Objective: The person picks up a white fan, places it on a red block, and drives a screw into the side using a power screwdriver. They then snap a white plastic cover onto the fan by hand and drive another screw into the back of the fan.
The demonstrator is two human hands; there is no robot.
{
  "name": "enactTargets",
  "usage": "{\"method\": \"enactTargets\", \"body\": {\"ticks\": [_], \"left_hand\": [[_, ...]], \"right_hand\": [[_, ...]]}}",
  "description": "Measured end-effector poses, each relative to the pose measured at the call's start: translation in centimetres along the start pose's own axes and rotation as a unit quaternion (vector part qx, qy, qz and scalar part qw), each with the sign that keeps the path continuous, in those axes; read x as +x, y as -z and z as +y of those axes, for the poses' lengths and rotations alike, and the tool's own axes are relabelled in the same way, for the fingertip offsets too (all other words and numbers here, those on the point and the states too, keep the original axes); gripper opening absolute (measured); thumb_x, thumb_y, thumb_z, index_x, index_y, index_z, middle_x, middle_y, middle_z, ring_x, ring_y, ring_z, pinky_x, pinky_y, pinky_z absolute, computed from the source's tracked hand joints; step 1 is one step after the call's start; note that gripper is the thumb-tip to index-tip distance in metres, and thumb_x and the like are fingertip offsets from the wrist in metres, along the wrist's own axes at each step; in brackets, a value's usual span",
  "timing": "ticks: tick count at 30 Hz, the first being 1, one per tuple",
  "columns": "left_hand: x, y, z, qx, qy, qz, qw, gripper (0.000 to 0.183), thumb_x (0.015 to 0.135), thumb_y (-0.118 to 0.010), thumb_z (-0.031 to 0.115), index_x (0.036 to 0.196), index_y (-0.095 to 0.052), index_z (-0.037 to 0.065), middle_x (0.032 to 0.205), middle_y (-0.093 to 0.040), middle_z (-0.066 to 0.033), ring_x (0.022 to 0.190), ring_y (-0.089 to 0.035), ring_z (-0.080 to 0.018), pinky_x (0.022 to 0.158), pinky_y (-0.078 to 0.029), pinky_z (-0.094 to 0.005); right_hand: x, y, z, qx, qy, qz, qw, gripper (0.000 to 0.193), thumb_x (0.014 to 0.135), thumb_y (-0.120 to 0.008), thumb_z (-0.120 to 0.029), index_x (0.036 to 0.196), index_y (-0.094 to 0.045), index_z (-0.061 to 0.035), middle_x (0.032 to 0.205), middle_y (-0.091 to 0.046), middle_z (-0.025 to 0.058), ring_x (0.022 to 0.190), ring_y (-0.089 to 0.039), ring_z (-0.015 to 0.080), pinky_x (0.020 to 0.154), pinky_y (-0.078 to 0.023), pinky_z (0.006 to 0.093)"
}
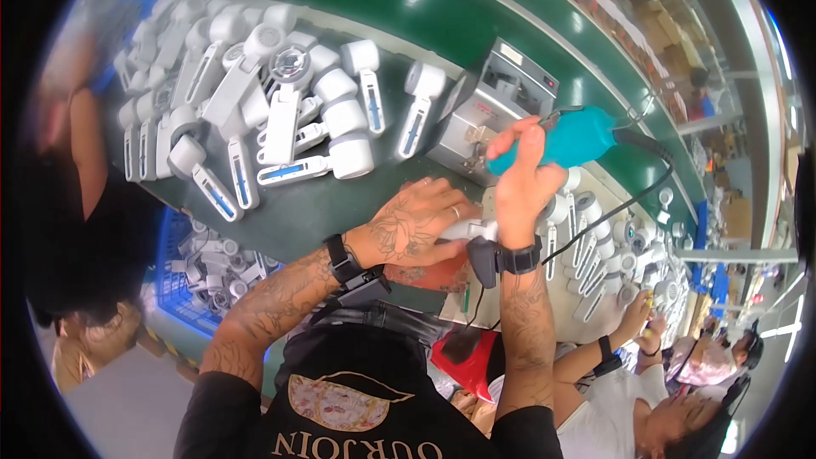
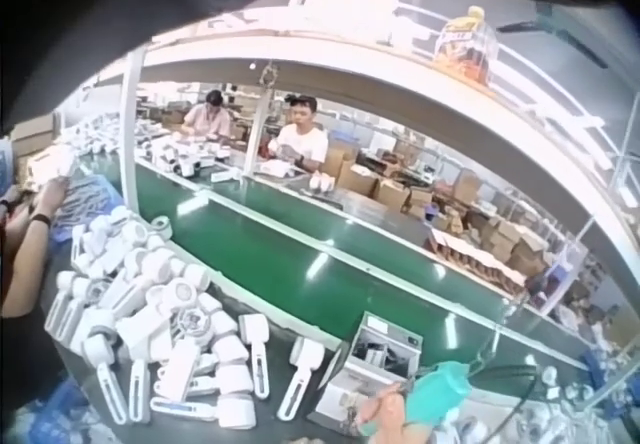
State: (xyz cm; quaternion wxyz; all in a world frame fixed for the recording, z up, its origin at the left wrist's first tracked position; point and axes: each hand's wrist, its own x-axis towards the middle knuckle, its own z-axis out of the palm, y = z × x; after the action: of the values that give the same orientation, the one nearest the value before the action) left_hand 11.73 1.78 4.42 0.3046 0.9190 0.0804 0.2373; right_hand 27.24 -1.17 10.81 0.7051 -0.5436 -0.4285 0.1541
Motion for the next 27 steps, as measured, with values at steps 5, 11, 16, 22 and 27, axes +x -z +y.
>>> {"method": "enactTargets", "body": {"ticks": [5, 11, 16, 22, 27], "left_hand": [[0.3, -0.2, 0.2, 0.004, 0.009, 0.020, 1.000, 0.037, 0.089, -0.068, 0.028, 0.123, -0.066, 0.013, 0.116, -0.064, -0.0052, 0.104, -0.057, -0.0255, 0.092, -0.046, -0.0418], [0.5, -0.3, -0.2, -0.003, -0.002, 0.000, 1.000, 0.038, 0.089, -0.069, 0.025, 0.124, -0.063, 0.011, 0.113, -0.061, -0.0067, 0.104, -0.055, -0.0273, 0.091, -0.045, -0.0422], [0.4, -0.1, 0.2, -0.007, 0.007, -0.009, 1.000, 0.039, 0.091, -0.069, 0.025, 0.126, -0.064, 0.011, 0.114, -0.062, -0.0063, 0.103, -0.055, -0.0265, 0.091, -0.044, -0.0415], [0.2, -0.4, 0.1, -0.002, -0.004, -0.001, 1.000, 0.038, 0.088, -0.068, 0.026, 0.123, -0.061, 0.010, 0.111, -0.058, -0.0078, 0.105, -0.053, -0.0277, 0.093, -0.044, -0.0431], [0.6, -0.2, 0.0, -0.004, 0.013, -0.024, 1.000, 0.040, 0.089, -0.069, 0.025, 0.127, -0.064, 0.011, 0.118, -0.061, -0.0053, 0.104, -0.054, -0.0260, 0.091, -0.043, -0.0417]], "right_hand": [[-4.2, 2.9, -4.5, 0.061, 0.010, 0.028, 0.998, 0.048, 0.099, -0.062, -0.045, 0.108, -0.052, 0.0014, 0.070, -0.053, 0.0075, 0.063, -0.055, 0.0193, 0.059, -0.047, 0.0324], [-6.7, 4.6, -4.4, 0.007, -0.021, 0.009, 1.000, 0.057, 0.096, -0.064, -0.052, 0.110, -0.051, 0.0026, 0.070, -0.053, 0.0081, 0.061, -0.054, 0.0200, 0.058, -0.047, 0.0344], [-7.6, 4.8, -3.4, 0.021, -0.026, 0.019, 0.999, 0.055, 0.097, -0.063, -0.049, 0.110, -0.050, 0.0028, 0.070, -0.053, 0.0083, 0.061, -0.054, 0.0199, 0.059, -0.047, 0.0352], [-8.0, 4.5, -2.4, 0.018, -0.013, 0.009, 1.000, 0.046, 0.099, -0.062, -0.044, 0.101, -0.048, -0.0002, 0.069, -0.052, 0.0089, 0.060, -0.053, 0.0207, 0.056, -0.047, 0.0351], [-8.1, 4.3, -1.8, 0.056, -0.022, 0.013, 0.998, 0.044, 0.098, -0.064, -0.042, 0.097, -0.047, -0.0018, 0.068, -0.050, 0.0090, 0.058, -0.051, 0.0213, 0.055, -0.046, 0.0350]]}}
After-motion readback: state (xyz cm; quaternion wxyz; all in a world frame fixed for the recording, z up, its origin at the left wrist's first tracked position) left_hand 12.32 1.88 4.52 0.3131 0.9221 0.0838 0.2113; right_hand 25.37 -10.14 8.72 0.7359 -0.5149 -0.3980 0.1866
